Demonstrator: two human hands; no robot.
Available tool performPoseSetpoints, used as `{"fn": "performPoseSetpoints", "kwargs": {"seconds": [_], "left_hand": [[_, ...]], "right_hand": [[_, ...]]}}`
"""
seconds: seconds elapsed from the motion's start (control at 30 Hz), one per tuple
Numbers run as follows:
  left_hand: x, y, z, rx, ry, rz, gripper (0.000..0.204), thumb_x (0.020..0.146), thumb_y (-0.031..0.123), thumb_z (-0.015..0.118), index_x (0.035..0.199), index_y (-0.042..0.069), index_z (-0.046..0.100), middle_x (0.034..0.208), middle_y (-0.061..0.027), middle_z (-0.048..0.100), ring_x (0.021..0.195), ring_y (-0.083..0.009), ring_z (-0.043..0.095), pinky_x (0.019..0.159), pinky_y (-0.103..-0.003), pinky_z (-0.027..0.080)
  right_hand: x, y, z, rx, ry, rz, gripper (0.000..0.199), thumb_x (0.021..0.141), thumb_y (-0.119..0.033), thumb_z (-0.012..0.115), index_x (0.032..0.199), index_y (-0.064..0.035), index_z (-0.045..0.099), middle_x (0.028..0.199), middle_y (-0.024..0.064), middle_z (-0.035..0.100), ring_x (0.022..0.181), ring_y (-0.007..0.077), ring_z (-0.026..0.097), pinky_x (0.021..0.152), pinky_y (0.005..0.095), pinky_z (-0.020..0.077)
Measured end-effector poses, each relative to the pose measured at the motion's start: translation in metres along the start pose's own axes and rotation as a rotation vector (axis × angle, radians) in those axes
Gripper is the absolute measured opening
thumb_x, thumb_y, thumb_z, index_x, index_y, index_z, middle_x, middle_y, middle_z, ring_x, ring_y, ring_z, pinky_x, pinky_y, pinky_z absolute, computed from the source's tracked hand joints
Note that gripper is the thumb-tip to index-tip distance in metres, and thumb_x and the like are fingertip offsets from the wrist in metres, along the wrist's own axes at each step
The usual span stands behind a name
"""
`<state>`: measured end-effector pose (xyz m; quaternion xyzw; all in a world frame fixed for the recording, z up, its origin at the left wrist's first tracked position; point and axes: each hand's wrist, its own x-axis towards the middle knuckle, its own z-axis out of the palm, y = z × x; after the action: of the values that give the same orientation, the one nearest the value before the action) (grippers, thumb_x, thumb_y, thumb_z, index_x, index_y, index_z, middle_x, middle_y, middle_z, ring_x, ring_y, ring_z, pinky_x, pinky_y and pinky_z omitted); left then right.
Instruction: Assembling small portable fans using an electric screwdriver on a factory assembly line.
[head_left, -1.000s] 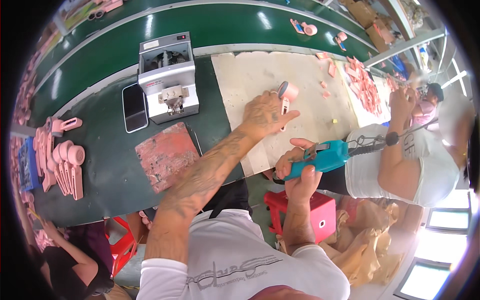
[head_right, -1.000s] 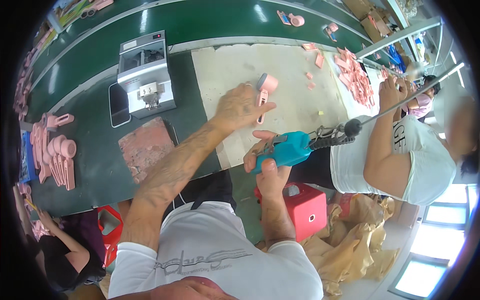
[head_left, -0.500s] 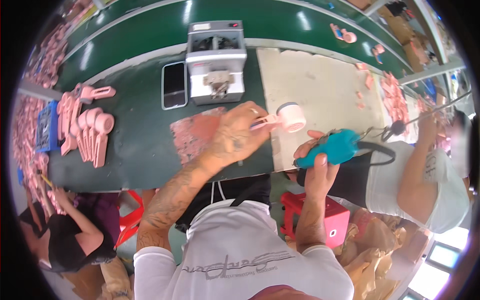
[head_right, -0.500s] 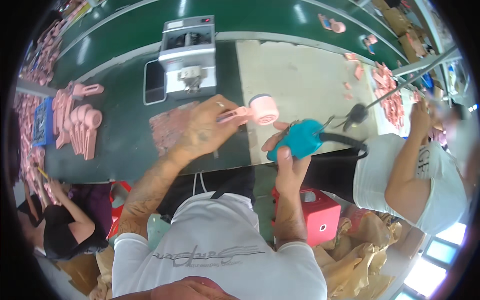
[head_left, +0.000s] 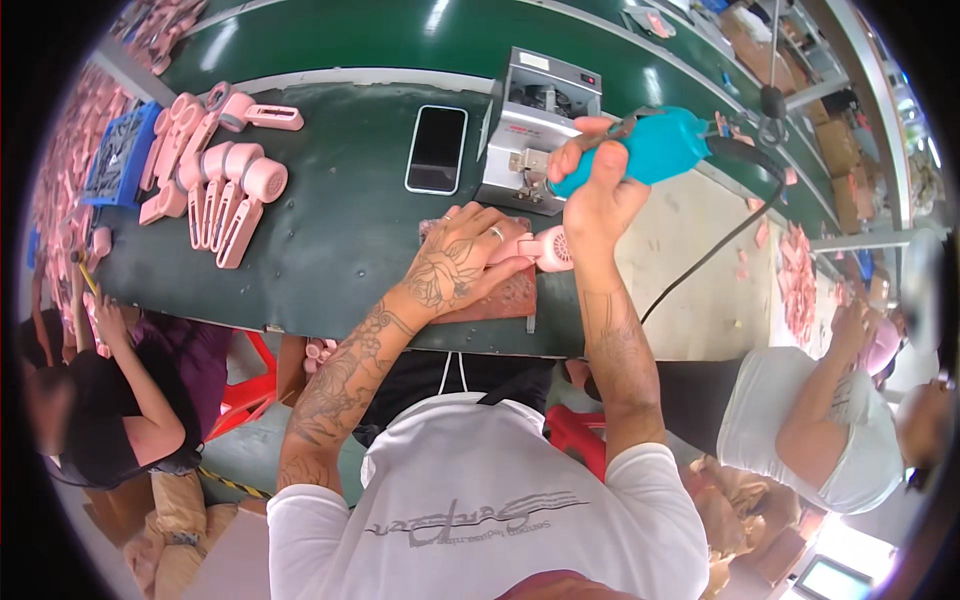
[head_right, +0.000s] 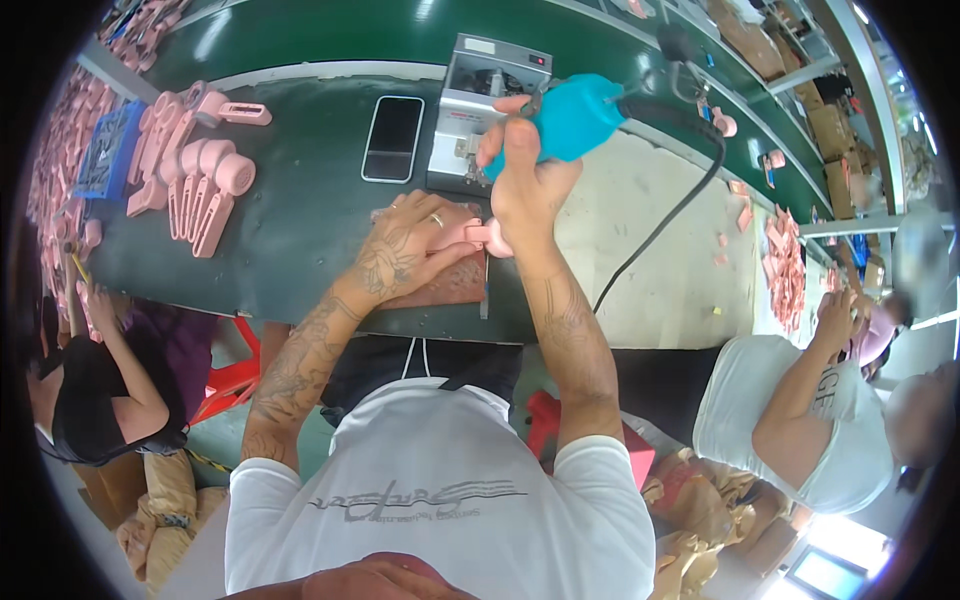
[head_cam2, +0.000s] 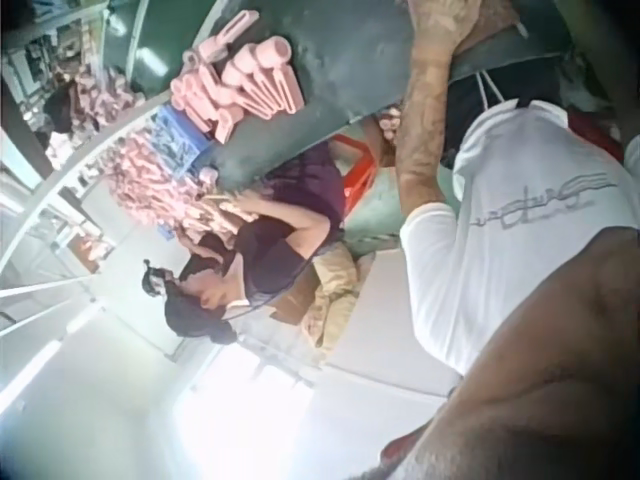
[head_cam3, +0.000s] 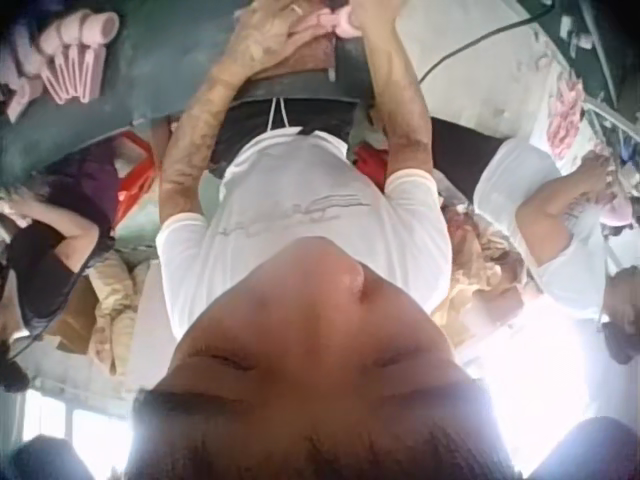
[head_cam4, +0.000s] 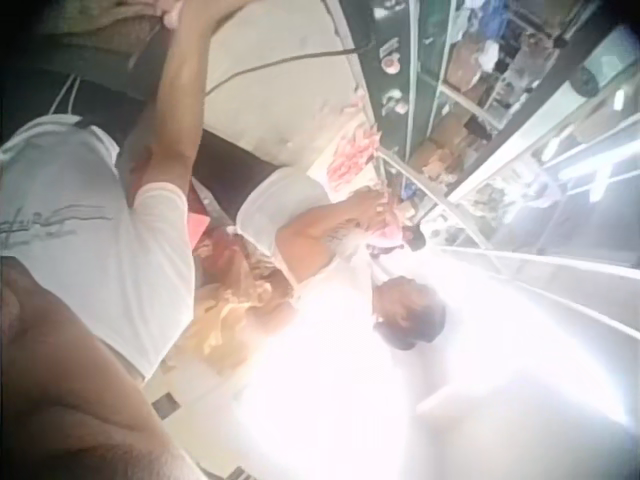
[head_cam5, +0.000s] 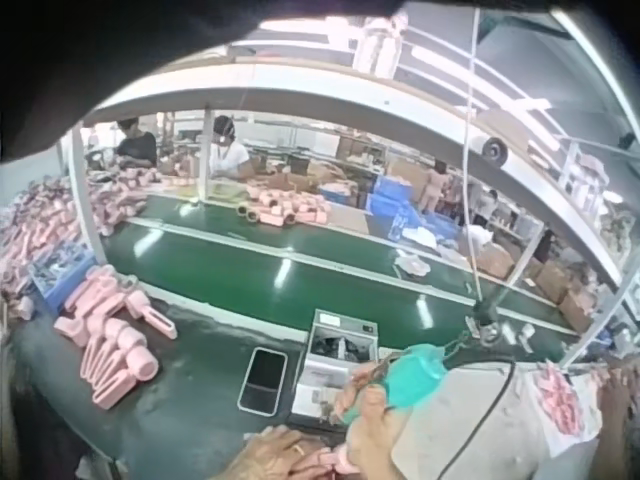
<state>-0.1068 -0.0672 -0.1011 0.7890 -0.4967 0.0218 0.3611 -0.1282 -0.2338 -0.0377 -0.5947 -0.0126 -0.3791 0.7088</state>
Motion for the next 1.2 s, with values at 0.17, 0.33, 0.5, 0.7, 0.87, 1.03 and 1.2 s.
{"fn": "performPoseSetpoints", "kwargs": {"seconds": [0.17,0.33,0.5,0.7,0.87,1.03,1.2], "left_hand": [[-0.004,-0.002,-0.001,-0.084,0.039,-0.038,0.039,0.090,0.039,0.073,0.118,0.012,0.073,0.109,-0.0092,0.064,0.103,-0.0317,0.059,0.092,-0.045,0.048],[-0.004,-0.006,0.005,-0.026,0.040,-0.034,0.039,0.091,0.038,0.071,0.119,0.012,0.072,0.107,-0.0094,0.063,0.104,-0.0303,0.059,0.094,-0.045,0.047],[-0.003,-0.007,0.003,-0.034,0.030,-0.041,0.039,0.092,0.039,0.069,0.120,0.012,0.071,0.105,-0.0093,0.062,0.104,-0.0292,0.058,0.096,-0.044,0.046],[-0.004,-0.005,0.003,-0.024,0.028,-0.052,0.039,0.091,0.038,0.070,0.120,0.012,0.071,0.105,-0.0081,0.062,0.102,-0.0281,0.058,0.095,-0.044,0.047],[0.001,-0.003,0.008,-0.046,0.031,-0.031,0.040,0.091,0.039,0.071,0.120,0.012,0.072,0.104,-0.0088,0.063,0.101,-0.0296,0.059,0.093,-0.044,0.047],[0.000,0.001,0.005,-0.069,0.018,-0.099,0.035,0.089,0.036,0.074,0.109,0.007,0.073,0.106,-0.0121,0.064,0.099,-0.0345,0.060,0.089,-0.047,0.047],[0.000,0.001,0.004,0.034,0.012,-0.052,0.038,0.089,0.033,0.074,0.105,-0.002,0.071,0.108,-0.0178,0.063,0.102,-0.0379,0.058,0.088,-0.049,0.045]], "right_hand": [[0.011,0.028,0.001,-0.181,-0.069,-0.068,0.050,0.102,-0.047,0.063,0.104,0.0025,0.055,0.073,0.0068,0.056,0.063,0.0185,0.056,0.059,0.0327,0.0486],[0.006,0.025,0.000,-0.152,-0.077,0.011,0.048,0.103,-0.045,0.062,0.103,0.0020,0.055,0.073,0.0069,0.056,0.062,0.0181,0.056,0.057,0.0323,0.0482],[-0.017,0.001,-0.008,-0.073,-0.035,0.108,0.036,0.103,-0.032,0.065,0.108,0.0040,0.060,0.074,0.0055,0.059,0.063,0.0141,0.058,0.057,0.0286,0.0476],[-0.030,-0.002,-0.016,-0.073,-0.063,0.134,0.040,0.101,-0.034,0.067,0.110,0.0041,0.060,0.075,0.0059,0.059,0.064,0.0146,0.058,0.056,0.0277,0.0471],[-0.032,-0.003,-0.023,-0.094,-0.046,0.198,0.038,0.101,-0.034,0.066,0.109,0.0033,0.061,0.075,0.0046,0.061,0.065,0.0131,0.059,0.057,0.0280,0.0482],[-0.041,0.034,-0.036,-0.339,-0.064,0.188,0.013,0.100,-0.016,0.066,0.097,-0.0044,0.063,0.068,0.0014,0.060,0.061,0.0111,0.058,0.054,0.0300,0.0471],[-0.036,0.013,-0.012,-0.219,-0.034,0.197,0.018,0.095,-0.014,0.068,0.082,-0.0024,0.064,0.061,-0.0008,0.060,0.054,0.0058,0.054,0.049,0.0264,0.0408]]}}
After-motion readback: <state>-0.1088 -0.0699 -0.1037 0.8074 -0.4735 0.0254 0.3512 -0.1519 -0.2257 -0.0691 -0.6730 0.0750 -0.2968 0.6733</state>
